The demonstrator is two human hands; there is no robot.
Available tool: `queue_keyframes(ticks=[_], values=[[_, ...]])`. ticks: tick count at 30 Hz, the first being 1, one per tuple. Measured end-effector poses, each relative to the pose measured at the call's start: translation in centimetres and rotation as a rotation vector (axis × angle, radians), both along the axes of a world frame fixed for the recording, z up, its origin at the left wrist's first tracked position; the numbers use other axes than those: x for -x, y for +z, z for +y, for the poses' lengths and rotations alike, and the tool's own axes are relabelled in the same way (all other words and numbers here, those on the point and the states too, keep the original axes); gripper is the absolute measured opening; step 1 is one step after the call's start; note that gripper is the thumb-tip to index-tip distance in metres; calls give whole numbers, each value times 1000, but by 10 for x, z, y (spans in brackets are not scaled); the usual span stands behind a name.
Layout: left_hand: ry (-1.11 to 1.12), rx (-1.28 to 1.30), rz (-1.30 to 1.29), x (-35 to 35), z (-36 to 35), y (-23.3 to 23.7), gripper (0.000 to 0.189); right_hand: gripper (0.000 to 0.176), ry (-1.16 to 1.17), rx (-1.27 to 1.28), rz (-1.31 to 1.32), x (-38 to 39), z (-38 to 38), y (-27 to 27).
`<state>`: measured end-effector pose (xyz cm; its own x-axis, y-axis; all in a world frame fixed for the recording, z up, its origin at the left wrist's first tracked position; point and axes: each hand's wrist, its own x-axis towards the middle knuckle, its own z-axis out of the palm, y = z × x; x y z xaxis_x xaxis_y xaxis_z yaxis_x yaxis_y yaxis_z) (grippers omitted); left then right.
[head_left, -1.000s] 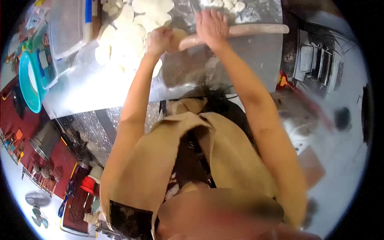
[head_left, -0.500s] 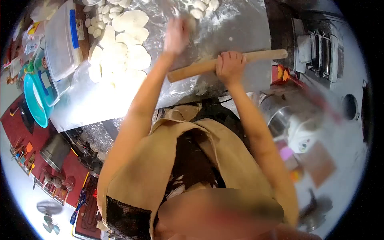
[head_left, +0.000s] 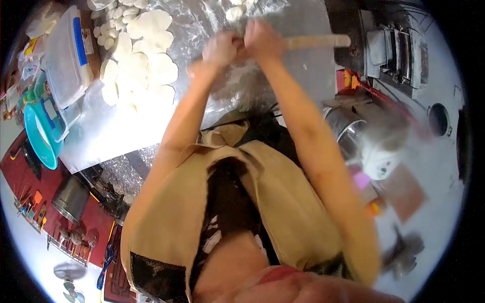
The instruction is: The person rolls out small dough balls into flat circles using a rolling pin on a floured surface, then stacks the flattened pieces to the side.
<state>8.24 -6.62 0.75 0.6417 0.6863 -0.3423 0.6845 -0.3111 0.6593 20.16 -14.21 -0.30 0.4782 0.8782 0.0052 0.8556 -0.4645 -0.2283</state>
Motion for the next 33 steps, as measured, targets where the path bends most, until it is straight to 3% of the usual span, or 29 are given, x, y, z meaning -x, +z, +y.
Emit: queue_keyframes(ticks=[2,3,4,5,6,7,10,13,15,16,17,19,21,22,24,25,27,28,30,31,32,33], values=[[-130,90,-33,-1,24,-4,25,26,-13,-5,291,-8,33,10],[-175,93,-79,4,29,-9,27,26,-12,-17,283,-5,26,10],[-177,91,-84,17,21,-10,27,24,55,-122,65,2,0,5],[-36,100,-147,34,3,-9,25,26,122,-217,-153,9,-20,5],[107,108,-211,40,-5,-8,23,26,123,-212,-159,14,-28,8],[108,110,-216,34,-2,-11,23,26,91,-242,-179,18,-33,11],[-32,21,-5,12,7,1,26,26,37,-231,-126,10,6,1],[-171,58,-15,15,29,0,27,29,1,-182,-56,12,6,8],[-100,61,73,42,10,-7,24,30,153,-342,-310,26,-44,7],[1,104,-23,55,0,-20,25,30,158,-342,-314,25,-40,7],[99,149,-115,60,-6,-28,27,30,78,-272,-243,27,-36,6],[19,68,-35,38,3,1,26,30,4,-190,-160,29,-16,6],[-91,44,124,20,22,23,27,34,-186,-111,256,13,39,13],[-75,83,107,25,26,19,26,34,-181,-132,255,14,39,19],[-16,50,10,49,16,6,24,36,-104,215,326,26,7,31],[42,23,-95,60,8,-2,23,36,-100,217,322,37,-18,30],[84,41,-196,67,0,-10,21,32,124,-190,-223,52,-57,17],[11,12,-93,60,-1,-8,21,32,66,-294,-332,47,-36,6],[-48,-37,12,44,9,12,21,34,51,-255,-174,26,17,-2],[-49,-33,12,45,12,1,21,37,38,-222,-26,22,31,5],[-92,20,-48,46,28,-14,22,43,15,-21,27,25,39,16],[-132,76,-106,48,40,-19,23,43,20,-33,23,30,29,14]])
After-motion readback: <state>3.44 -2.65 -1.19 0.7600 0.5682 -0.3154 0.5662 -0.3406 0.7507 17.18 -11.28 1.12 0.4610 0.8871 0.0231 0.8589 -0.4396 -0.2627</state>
